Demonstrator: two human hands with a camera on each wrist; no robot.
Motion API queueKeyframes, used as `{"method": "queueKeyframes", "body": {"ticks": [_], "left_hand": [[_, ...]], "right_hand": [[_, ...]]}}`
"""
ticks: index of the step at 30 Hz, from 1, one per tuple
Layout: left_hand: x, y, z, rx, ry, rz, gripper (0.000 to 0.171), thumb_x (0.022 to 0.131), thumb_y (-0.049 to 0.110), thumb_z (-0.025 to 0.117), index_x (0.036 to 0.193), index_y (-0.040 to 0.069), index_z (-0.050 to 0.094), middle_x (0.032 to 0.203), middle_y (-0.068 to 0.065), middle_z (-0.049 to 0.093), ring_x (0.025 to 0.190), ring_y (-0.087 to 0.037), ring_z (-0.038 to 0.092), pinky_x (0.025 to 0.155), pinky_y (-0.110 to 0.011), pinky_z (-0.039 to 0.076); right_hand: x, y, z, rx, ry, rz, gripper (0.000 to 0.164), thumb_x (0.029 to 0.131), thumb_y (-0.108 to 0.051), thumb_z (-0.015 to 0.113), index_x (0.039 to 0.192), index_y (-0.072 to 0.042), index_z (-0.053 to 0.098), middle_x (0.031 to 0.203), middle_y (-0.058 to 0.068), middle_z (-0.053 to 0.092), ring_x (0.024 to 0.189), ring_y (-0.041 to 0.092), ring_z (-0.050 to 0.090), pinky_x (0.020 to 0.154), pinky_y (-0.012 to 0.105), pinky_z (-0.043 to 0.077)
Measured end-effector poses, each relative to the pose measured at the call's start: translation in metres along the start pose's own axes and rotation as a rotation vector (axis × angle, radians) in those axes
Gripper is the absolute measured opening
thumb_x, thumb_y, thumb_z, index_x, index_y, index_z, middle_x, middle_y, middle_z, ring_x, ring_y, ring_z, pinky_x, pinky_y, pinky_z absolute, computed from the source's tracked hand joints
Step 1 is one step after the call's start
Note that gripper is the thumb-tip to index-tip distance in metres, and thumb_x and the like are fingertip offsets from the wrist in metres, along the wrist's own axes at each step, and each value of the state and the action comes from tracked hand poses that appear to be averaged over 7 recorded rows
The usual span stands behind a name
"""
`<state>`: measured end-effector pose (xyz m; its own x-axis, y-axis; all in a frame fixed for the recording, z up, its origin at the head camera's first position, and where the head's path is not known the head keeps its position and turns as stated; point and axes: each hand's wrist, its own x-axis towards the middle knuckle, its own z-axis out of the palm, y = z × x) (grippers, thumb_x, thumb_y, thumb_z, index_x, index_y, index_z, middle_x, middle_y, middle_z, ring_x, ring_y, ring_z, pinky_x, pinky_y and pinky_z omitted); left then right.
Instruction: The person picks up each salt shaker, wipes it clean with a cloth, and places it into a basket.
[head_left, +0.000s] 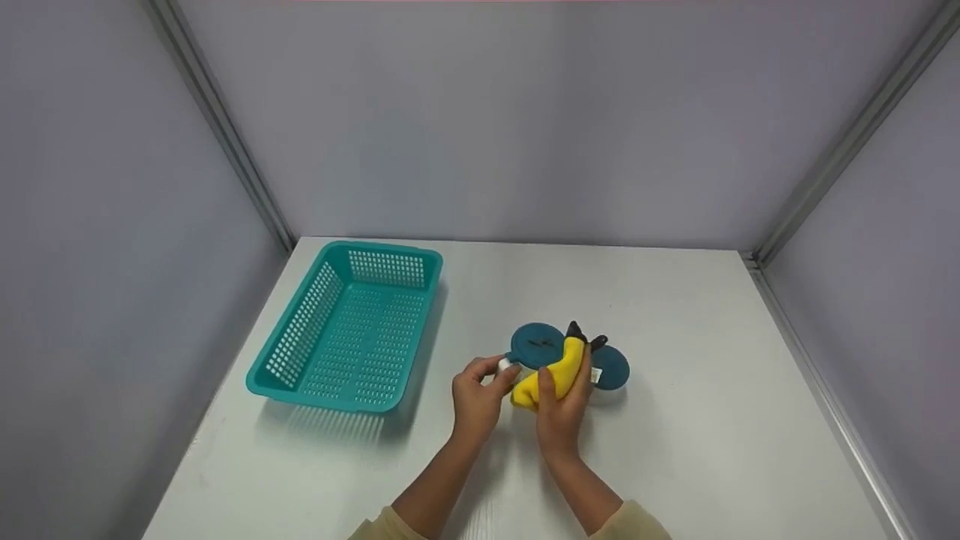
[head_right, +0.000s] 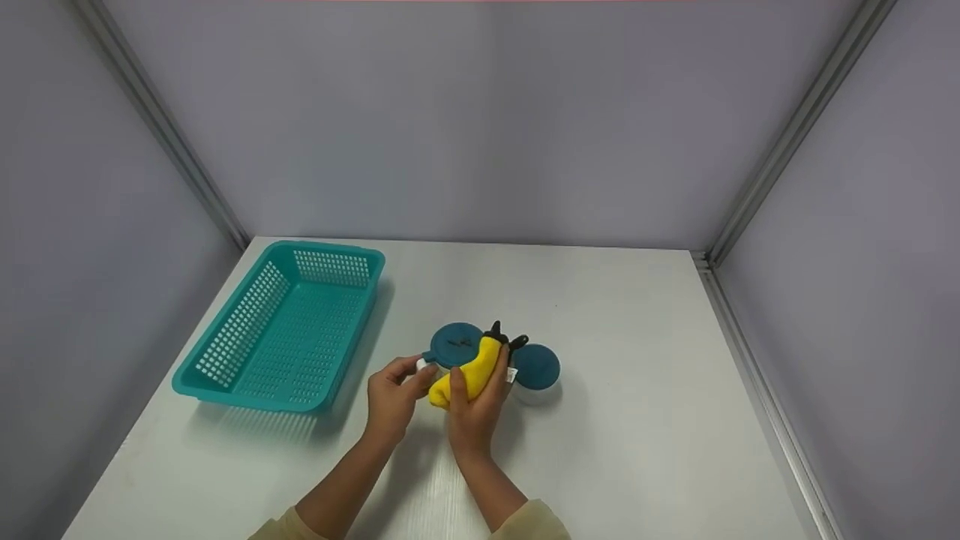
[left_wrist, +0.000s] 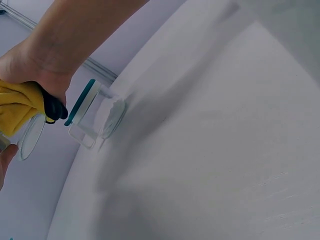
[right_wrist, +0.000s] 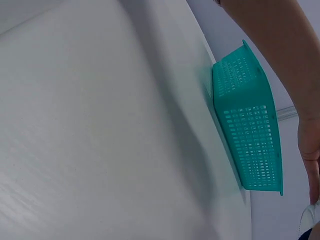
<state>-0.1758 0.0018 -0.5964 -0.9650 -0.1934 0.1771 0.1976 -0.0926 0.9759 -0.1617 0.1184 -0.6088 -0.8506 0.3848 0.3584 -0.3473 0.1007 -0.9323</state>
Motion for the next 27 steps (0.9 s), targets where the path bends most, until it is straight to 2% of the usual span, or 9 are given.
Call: {"method": "queueKeyframes", "body": {"ticks": [5,9,17,27], "left_hand": [[-0.0014,-0.0005,0.0008,0.051,0.046,0.045,0.016,0.085,0.022,0.077,0.099,0.013,0.076,0.087,-0.003,0.067,0.087,-0.019,0.064,0.074,-0.028,0.06],[-0.0017,-0.0015,0.0008,0.117,0.08,0.05,0.017,0.085,0.026,0.077,0.099,0.016,0.077,0.087,0.003,0.068,0.088,-0.017,0.062,0.077,-0.025,0.058],[-0.0007,-0.0006,0.0001,0.109,0.093,0.028,0.02,0.086,0.031,0.076,0.099,0.016,0.076,0.088,0.002,0.069,0.089,-0.018,0.062,0.078,-0.024,0.058],[0.0004,-0.0006,-0.0033,0.105,0.058,-0.037,0.021,0.087,0.029,0.076,0.102,0.015,0.075,0.091,-0.001,0.067,0.088,-0.017,0.063,0.076,-0.024,0.059]], "right_hand": [[-0.0029,-0.0022,0.0031,-0.01,-0.021,-0.007,0.082,0.093,-0.016,0.065,0.158,-0.023,0.014,0.145,0.003,0.034,0.116,0.016,0.043,0.098,0.009,0.043],[-0.0048,-0.0016,0.0052,-0.047,-0.027,-0.007,0.088,0.091,-0.013,0.068,0.158,-0.021,0.012,0.148,0.005,0.032,0.118,0.015,0.042,0.099,0.007,0.04],[-0.0083,-0.0015,0.0063,-0.127,-0.043,-0.014,0.09,0.09,-0.025,0.073,0.158,-0.025,0.013,0.148,0.003,0.033,0.122,0.012,0.042,0.103,0.007,0.037],[-0.0051,0.0022,0.0001,-0.058,-0.086,0.049,0.094,0.088,-0.023,0.076,0.158,-0.028,0.012,0.151,0.001,0.03,0.122,0.013,0.042,0.101,0.007,0.039]]}}
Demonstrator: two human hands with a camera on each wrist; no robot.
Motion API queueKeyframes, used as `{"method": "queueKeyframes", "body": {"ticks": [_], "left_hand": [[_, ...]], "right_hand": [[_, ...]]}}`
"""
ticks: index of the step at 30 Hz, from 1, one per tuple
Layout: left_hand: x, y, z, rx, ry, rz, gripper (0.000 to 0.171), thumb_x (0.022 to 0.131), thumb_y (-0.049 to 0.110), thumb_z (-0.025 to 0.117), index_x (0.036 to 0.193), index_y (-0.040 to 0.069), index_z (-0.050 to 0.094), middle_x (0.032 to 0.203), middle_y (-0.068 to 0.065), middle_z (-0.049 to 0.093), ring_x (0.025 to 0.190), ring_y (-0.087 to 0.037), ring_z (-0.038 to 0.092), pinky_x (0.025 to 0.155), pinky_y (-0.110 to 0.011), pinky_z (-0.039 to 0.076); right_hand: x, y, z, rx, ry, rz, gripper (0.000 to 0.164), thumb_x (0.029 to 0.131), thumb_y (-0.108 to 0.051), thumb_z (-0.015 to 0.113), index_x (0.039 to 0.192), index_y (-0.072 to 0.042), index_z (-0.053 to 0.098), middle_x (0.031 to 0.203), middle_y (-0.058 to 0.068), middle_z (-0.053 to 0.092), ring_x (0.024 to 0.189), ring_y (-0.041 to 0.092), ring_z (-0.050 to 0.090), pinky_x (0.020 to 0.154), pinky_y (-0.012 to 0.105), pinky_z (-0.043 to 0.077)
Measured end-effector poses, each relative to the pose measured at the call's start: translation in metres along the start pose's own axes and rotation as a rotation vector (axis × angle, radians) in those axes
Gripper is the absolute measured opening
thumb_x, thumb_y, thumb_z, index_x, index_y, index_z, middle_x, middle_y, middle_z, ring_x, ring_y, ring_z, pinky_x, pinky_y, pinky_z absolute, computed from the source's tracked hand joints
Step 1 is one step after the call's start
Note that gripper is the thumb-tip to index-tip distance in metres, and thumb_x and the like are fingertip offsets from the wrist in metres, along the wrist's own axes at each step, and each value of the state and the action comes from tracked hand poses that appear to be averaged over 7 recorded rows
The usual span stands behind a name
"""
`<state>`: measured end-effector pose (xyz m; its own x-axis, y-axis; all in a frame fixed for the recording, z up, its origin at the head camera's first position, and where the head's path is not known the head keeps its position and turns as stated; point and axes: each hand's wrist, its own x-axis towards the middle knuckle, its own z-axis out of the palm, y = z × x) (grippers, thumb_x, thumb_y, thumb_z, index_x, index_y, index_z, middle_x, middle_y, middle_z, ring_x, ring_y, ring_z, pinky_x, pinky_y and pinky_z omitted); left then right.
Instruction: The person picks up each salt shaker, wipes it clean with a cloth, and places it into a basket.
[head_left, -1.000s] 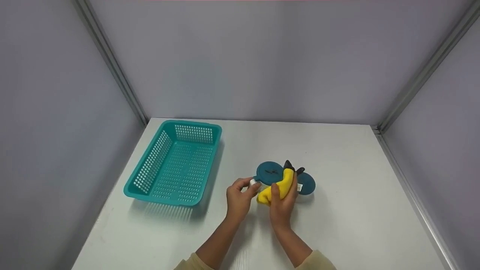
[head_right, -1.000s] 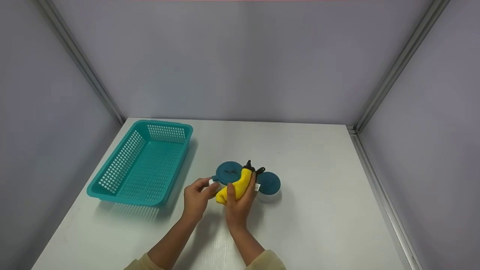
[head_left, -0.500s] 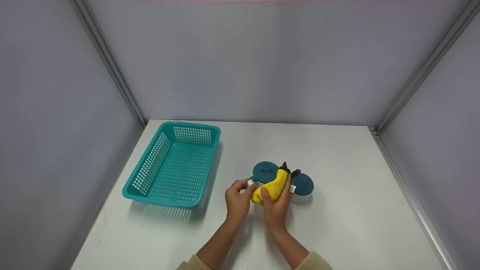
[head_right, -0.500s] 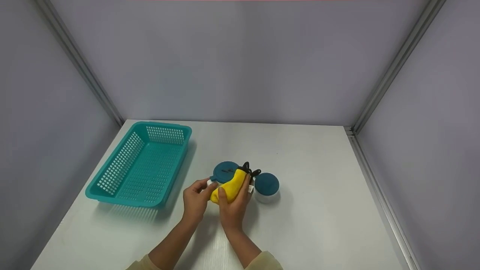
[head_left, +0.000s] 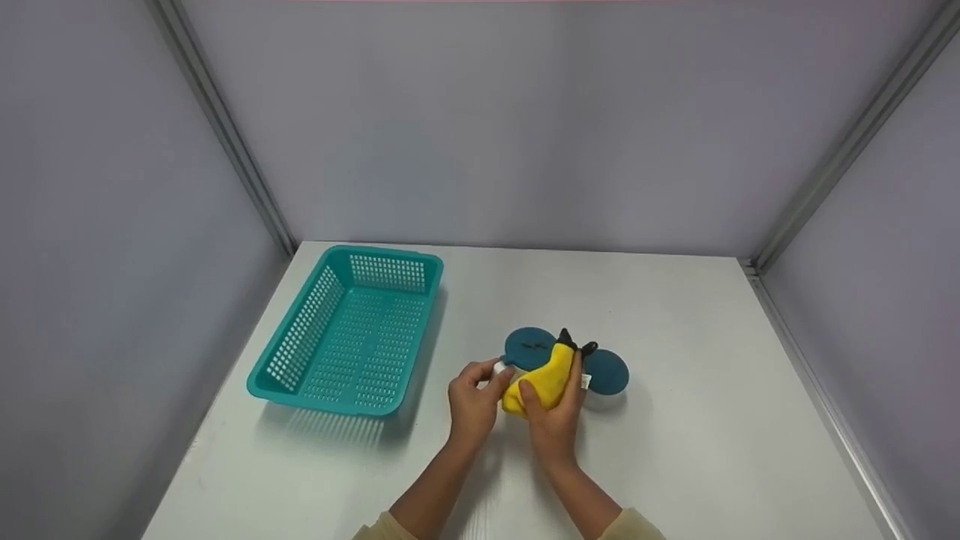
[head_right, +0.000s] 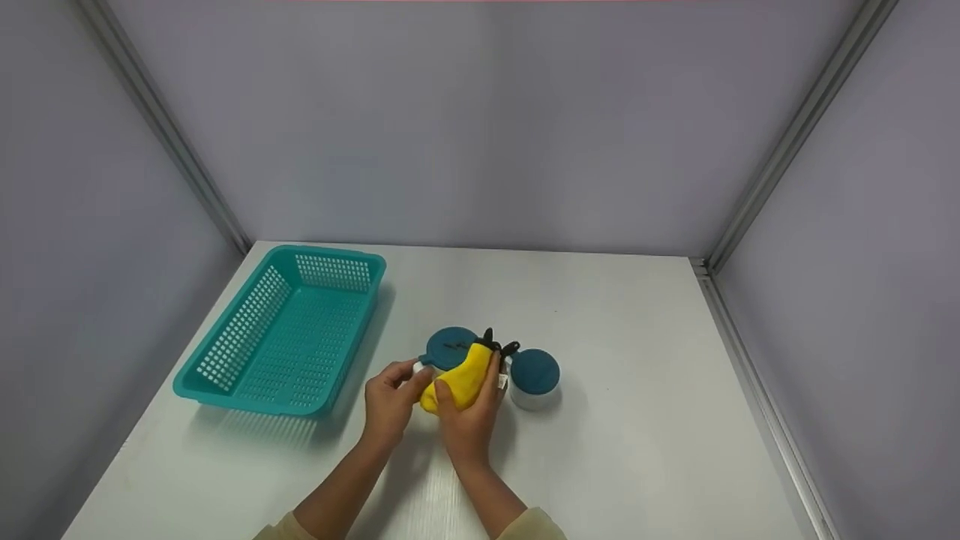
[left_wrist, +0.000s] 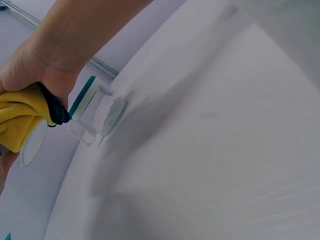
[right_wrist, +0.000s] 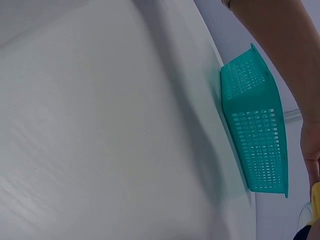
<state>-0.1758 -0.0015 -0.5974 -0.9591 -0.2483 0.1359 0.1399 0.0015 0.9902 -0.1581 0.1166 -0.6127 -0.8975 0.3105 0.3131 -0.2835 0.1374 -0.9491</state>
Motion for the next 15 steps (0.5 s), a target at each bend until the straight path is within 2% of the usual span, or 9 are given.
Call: {"method": "queueKeyframes", "body": {"ticks": [7,15], "left_hand": [[0.005,-0.002,-0.004,-0.078,-0.042,0.021,0.019,0.087,0.024,0.076,0.102,0.012,0.075,0.089,-0.007,0.065,0.087,-0.021,0.067,0.077,-0.029,0.06],[0.01,-0.001,-0.011,-0.066,-0.097,0.03,0.019,0.088,0.024,0.075,0.104,0.013,0.075,0.092,-0.006,0.067,0.09,-0.02,0.068,0.075,-0.031,0.061]], "right_hand": [[0.006,0.003,-0.005,0.018,-0.029,-0.022,0.092,0.087,-0.025,0.076,0.157,-0.031,0.017,0.148,-0.001,0.034,0.121,0.012,0.043,0.104,0.01,0.038],[0.012,0.003,-0.013,0.028,-0.081,0.003,0.088,0.088,-0.026,0.075,0.156,-0.03,0.019,0.148,-0.002,0.037,0.121,0.014,0.045,0.102,0.01,0.041]]}}
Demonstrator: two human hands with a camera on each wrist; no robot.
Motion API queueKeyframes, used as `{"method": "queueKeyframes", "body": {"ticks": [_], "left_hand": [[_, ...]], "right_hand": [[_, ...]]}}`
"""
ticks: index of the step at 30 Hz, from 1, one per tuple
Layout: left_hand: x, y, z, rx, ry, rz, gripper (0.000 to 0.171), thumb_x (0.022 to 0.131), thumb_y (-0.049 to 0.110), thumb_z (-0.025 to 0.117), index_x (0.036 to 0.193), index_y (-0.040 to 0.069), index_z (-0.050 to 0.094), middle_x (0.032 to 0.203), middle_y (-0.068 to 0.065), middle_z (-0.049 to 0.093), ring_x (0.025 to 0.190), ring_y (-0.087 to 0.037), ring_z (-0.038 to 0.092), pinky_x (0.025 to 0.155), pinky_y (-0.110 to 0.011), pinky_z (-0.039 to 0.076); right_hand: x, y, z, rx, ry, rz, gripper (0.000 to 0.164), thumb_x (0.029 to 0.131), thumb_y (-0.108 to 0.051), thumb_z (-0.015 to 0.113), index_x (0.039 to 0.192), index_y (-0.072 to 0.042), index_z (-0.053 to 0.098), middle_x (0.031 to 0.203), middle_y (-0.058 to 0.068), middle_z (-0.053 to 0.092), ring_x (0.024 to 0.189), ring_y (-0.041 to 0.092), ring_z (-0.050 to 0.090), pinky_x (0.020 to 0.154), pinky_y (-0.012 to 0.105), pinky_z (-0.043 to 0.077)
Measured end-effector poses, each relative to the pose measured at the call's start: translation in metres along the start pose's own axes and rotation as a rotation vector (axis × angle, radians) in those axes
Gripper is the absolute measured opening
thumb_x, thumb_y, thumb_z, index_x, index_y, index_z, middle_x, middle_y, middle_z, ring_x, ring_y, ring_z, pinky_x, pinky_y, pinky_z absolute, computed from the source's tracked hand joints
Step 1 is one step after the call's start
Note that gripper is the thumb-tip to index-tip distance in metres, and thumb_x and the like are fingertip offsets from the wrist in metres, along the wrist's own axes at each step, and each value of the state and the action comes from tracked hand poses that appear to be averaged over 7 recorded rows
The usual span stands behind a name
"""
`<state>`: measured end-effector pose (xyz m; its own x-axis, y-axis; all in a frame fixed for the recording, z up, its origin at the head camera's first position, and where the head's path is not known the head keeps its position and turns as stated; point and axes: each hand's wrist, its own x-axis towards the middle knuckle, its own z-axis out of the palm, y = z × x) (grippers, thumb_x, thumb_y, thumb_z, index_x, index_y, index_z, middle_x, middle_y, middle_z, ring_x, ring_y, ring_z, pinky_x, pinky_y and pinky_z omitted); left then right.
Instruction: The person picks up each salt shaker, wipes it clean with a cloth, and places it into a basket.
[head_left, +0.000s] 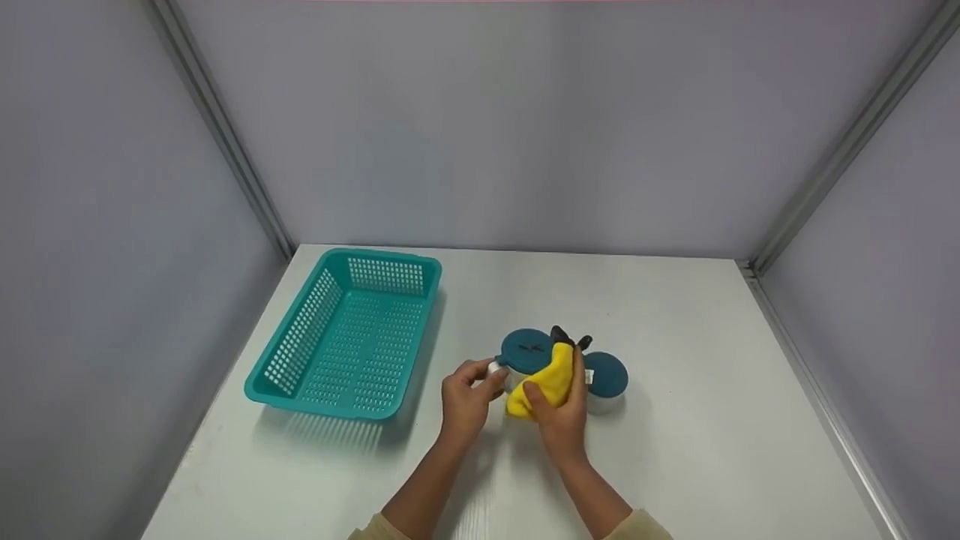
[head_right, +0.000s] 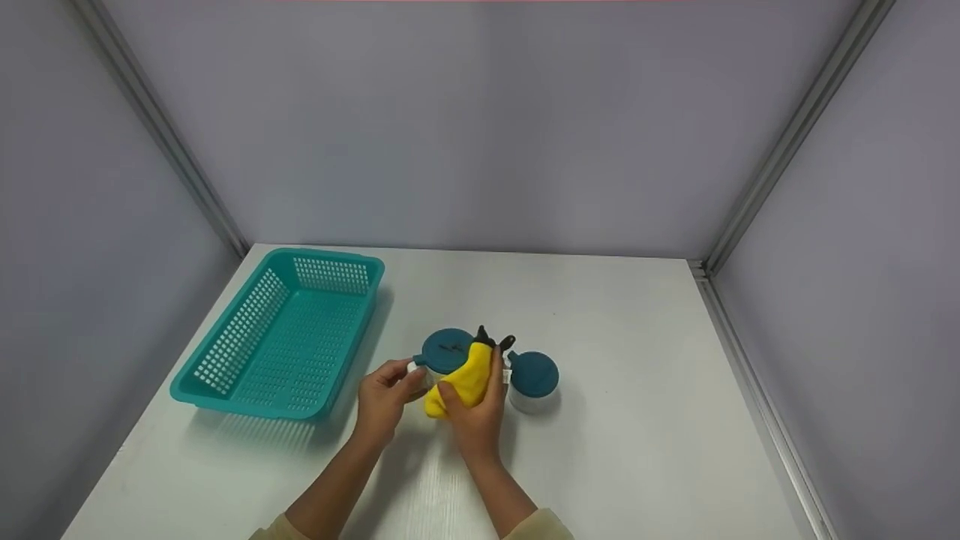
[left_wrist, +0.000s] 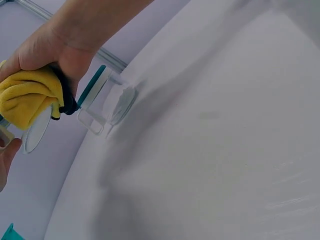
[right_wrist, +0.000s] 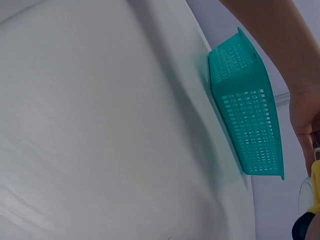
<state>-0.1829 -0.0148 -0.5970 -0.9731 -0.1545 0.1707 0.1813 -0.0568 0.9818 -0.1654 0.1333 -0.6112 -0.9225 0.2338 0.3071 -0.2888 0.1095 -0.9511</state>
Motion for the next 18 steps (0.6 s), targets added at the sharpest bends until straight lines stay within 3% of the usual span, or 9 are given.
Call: {"method": "queueKeyframes", "body": {"ticks": [8,11,14,18], "left_hand": [[0.005,0.005,-0.008,-0.053,-0.075,-0.033,0.021,0.088,0.021,0.075,0.105,0.009,0.074,0.095,-0.01,0.066,0.091,-0.02,0.068,0.078,-0.034,0.061],[0.001,0.02,-0.01,-0.057,-0.09,-0.055,0.02,0.089,0.017,0.074,0.106,0.005,0.074,0.094,-0.01,0.066,0.09,-0.019,0.067,0.079,-0.035,0.06],[0.001,0.024,-0.012,-0.054,-0.096,-0.076,0.019,0.089,0.01,0.072,0.107,0.003,0.073,0.094,-0.01,0.066,0.09,-0.018,0.067,0.079,-0.036,0.06],[0.006,0.01,-0.015,-0.076,-0.105,-0.069,0.02,0.088,0.009,0.073,0.107,0.003,0.073,0.095,-0.01,0.066,0.089,-0.018,0.066,0.078,-0.037,0.061]], "right_hand": [[0.006,-0.002,-0.011,0.027,-0.069,0.069,0.09,0.089,-0.017,0.073,0.157,-0.03,0.016,0.152,-0.002,0.034,0.121,0.015,0.045,0.1,0.013,0.044],[0.008,-0.003,-0.015,0.032,-0.098,0.097,0.09,0.089,-0.019,0.074,0.157,-0.032,0.016,0.149,-0.002,0.036,0.119,0.017,0.046,0.1,0.014,0.045],[0.009,-0.001,-0.019,0.038,-0.124,0.115,0.089,0.089,-0.023,0.074,0.156,-0.036,0.018,0.148,-0.003,0.037,0.119,0.018,0.045,0.099,0.014,0.045],[0.011,0.004,-0.021,0.088,-0.156,0.122,0.086,0.09,-0.021,0.072,0.155,-0.036,0.019,0.148,-0.002,0.036,0.121,0.02,0.044,0.099,0.016,0.046]]}}
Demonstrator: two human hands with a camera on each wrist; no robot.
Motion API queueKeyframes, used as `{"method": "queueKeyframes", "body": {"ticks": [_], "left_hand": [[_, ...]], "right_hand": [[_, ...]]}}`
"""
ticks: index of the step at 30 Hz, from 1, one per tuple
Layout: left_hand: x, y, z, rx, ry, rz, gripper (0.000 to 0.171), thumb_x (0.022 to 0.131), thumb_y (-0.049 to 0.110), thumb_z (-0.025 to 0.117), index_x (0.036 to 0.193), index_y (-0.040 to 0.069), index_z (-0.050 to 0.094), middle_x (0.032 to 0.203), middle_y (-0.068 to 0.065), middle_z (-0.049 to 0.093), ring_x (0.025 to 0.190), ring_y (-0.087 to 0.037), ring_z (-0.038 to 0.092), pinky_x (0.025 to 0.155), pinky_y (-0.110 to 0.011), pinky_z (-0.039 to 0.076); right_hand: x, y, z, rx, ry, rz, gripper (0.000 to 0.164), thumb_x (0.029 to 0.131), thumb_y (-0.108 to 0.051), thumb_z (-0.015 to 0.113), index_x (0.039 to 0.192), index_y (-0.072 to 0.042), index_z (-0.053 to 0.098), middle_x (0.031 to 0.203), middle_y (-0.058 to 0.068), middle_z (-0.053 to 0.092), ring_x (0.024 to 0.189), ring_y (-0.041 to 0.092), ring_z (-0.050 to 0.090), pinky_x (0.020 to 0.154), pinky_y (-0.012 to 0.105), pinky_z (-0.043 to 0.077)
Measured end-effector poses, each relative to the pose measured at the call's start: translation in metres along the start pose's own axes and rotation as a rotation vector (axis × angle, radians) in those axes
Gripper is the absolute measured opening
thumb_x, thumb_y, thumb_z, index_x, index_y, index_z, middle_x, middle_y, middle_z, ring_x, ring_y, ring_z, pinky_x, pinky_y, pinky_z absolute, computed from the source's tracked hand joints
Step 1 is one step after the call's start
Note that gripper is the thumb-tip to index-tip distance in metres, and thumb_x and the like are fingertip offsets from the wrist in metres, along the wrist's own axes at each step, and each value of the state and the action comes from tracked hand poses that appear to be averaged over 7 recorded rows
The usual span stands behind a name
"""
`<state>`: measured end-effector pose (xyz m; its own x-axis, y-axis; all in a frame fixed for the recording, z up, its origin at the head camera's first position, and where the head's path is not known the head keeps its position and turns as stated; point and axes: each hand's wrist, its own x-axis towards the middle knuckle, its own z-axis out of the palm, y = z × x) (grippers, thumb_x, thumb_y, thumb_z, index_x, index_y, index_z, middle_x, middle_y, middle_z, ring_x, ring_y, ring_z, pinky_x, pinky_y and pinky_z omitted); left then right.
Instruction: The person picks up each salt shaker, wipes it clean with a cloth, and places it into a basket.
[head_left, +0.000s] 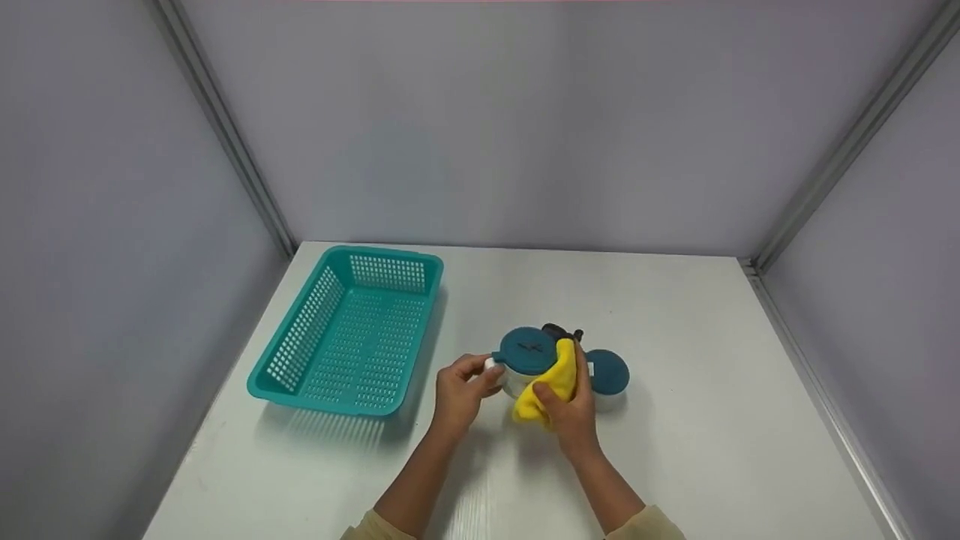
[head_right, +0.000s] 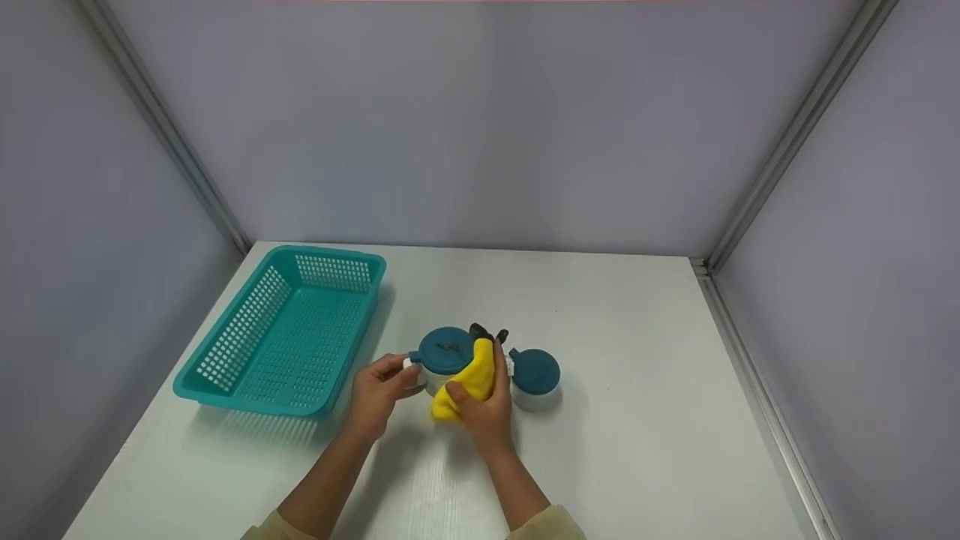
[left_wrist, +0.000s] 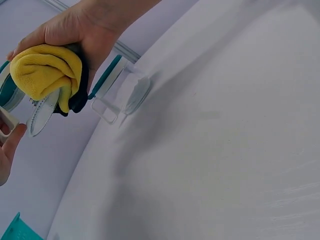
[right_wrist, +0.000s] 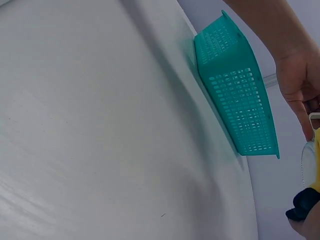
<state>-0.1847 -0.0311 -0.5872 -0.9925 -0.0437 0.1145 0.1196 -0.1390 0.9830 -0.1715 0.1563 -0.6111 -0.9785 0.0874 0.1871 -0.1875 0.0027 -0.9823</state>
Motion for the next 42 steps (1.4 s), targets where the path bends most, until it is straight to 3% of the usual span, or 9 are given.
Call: {"method": "queueKeyframes", "body": {"ticks": [10,20,27,33,42], "left_hand": [[0.002,-0.007,-0.004,-0.052,-0.017,0.047,0.024,0.088,0.018,0.075,0.108,0.004,0.073,0.096,-0.012,0.066,0.092,-0.022,0.067,0.078,-0.039,0.06],[0.003,-0.009,-0.001,-0.057,-0.011,0.051,0.028,0.087,0.025,0.076,0.108,0.007,0.073,0.101,-0.013,0.068,0.097,-0.024,0.068,0.078,-0.039,0.06],[0.004,-0.007,0.0,-0.061,-0.036,0.045,0.028,0.086,0.025,0.076,0.108,0.007,0.073,0.099,-0.013,0.068,0.095,-0.023,0.068,0.078,-0.039,0.06],[0.003,-0.003,0.0,-0.088,-0.055,0.023,0.026,0.088,0.018,0.075,0.108,0.003,0.072,0.098,-0.012,0.068,0.093,-0.022,0.069,0.079,-0.041,0.06],[0.002,-0.002,0.002,-0.107,-0.045,-0.003,0.029,0.088,0.018,0.075,0.11,0.001,0.07,0.101,-0.013,0.069,0.095,-0.022,0.069,0.081,-0.041,0.06]], "right_hand": [[0.003,0.002,0.005,0.234,-0.02,0.048,0.077,0.095,-0.019,0.065,0.155,-0.034,0.019,0.14,0.004,0.04,0.118,0.025,0.048,0.098,0.023,0.051],[0.001,-0.004,0.014,0.481,0.062,0.338,0.071,0.094,-0.047,0.062,0.15,-0.035,0.02,0.131,0.007,0.039,0.113,0.023,0.047,0.094,0.029,0.053],[0.001,-0.009,0.015,0.619,0.092,0.424,0.069,0.093,-0.055,0.058,0.147,-0.032,0.022,0.131,0.004,0.039,0.116,0.021,0.044,0.095,0.027,0.051],[0.001,-0.008,0.013,0.736,0.048,0.527,0.077,0.09,-0.065,0.056,0.143,-0.019,0.027,0.128,0.001,0.04,0.115,0.017,0.044,0.096,0.025,0.047],[-0.001,-0.007,0.011,0.849,-0.047,0.578,0.082,0.086,-0.072,0.054,0.143,-0.02,0.027,0.132,0.002,0.041,0.12,0.019,0.046,0.106,0.032,0.045]]}}
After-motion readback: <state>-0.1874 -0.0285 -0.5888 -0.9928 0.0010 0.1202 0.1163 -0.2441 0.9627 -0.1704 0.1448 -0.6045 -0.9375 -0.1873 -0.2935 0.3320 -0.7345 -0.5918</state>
